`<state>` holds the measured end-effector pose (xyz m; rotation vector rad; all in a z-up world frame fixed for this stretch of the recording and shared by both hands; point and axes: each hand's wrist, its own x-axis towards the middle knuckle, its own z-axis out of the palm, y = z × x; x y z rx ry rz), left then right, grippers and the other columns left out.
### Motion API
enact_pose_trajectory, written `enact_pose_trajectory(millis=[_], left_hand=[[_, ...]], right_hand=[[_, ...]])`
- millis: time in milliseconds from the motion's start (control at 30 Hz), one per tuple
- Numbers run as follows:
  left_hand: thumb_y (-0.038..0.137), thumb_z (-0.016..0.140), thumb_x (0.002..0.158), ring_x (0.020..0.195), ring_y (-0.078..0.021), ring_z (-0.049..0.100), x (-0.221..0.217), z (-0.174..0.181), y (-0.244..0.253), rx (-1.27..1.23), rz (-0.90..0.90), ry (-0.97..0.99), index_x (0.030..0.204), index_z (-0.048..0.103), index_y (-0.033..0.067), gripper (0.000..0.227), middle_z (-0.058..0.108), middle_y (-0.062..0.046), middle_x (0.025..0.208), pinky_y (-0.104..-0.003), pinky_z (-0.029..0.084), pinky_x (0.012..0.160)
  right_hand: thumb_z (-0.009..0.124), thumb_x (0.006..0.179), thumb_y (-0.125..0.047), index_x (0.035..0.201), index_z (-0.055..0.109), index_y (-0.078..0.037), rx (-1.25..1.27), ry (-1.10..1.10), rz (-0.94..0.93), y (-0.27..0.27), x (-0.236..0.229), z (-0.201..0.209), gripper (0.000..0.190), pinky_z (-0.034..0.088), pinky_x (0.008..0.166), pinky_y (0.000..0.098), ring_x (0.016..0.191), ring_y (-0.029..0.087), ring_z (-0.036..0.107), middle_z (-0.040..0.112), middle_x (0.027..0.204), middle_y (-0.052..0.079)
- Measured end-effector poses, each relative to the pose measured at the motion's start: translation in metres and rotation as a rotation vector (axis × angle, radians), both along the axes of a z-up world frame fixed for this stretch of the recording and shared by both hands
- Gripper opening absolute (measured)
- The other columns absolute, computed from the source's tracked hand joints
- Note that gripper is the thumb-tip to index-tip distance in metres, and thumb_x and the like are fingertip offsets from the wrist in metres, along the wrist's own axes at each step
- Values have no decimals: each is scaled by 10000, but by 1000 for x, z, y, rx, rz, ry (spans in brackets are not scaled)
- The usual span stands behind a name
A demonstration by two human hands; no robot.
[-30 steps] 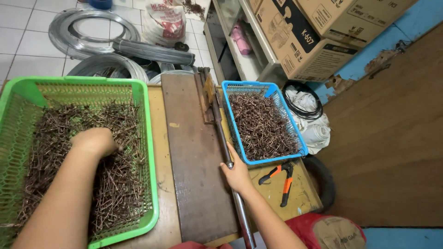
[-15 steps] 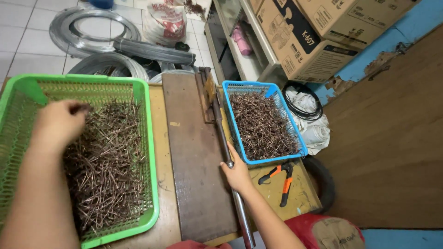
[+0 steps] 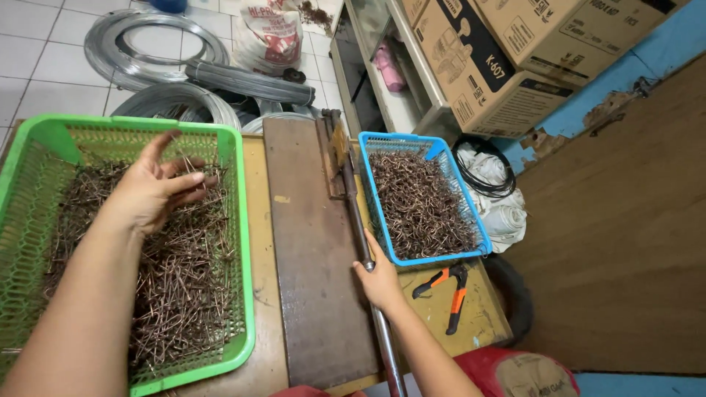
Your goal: Using a manual bending jig to shape thin metal rods and sorting them into baskets.
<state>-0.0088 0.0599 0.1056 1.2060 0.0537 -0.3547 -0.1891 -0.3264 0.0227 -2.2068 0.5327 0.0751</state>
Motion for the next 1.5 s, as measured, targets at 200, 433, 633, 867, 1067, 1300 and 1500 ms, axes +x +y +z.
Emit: enact_pose_trajectory(millis=[200,433,633,867,1067,1300,1500], left_hand=[[136,725,1086,1077,-410,753,-8,-36,-37,499,-30,-179,1403,698,15,340,760,-229,1206,-531,607,917],[193,867,949,1078,-288,787,17,-90,-104,716,-108,-452,1228,852,177,280,835,-126,1139,-388,610,911],[128,936,902,1030,-281,770,60,-135,-157,289,-6,-140,1211,788,46,352,788,-187,1146,-423,645,861],[201,822,1043,1205,-276,777,118,-201,-230,-186,222,184,1283,648,140,303,733,-123,1283,-408,619,1042],[151,780,1080,1328,-315,739,149,-225,-269,-421,228,391,1606,281,164,726,528,-189,1537,-527,546,1184],[73,789,1045,1183,-293,817,184,-276,-314,-566,234,562,1605,265,225,782,653,-138,1429,-546,615,1102],[211,832,1019,1151,-216,783,168,-266,-316,-374,182,533,1381,541,204,464,709,-62,1301,-389,665,1050]], right_hand=[[744,954,-232,1662,423,-473,-23,42,-54,12,1,21,814,571,1103,468,1368,433,646,633,1523,259],[670,1025,-302,1718,259,-439,-52,90,50,12,-3,41,817,523,1177,526,1406,477,587,616,1476,344],[736,972,-341,1742,226,-343,-67,185,126,-2,-3,26,924,516,1178,522,1409,454,593,632,1460,337],[737,948,-243,1737,280,-239,-61,115,163,-10,1,43,912,498,1201,506,1457,419,545,482,1660,219],[692,964,-271,1707,352,-271,-50,193,191,-6,9,137,817,675,784,413,812,308,803,705,1375,262],[666,984,-216,1725,293,-220,16,230,179,-8,14,123,829,678,597,318,636,236,791,703,1321,311],[663,991,-251,1741,256,-260,-27,296,173,16,-4,166,853,536,1141,545,1357,460,628,640,1441,328]])
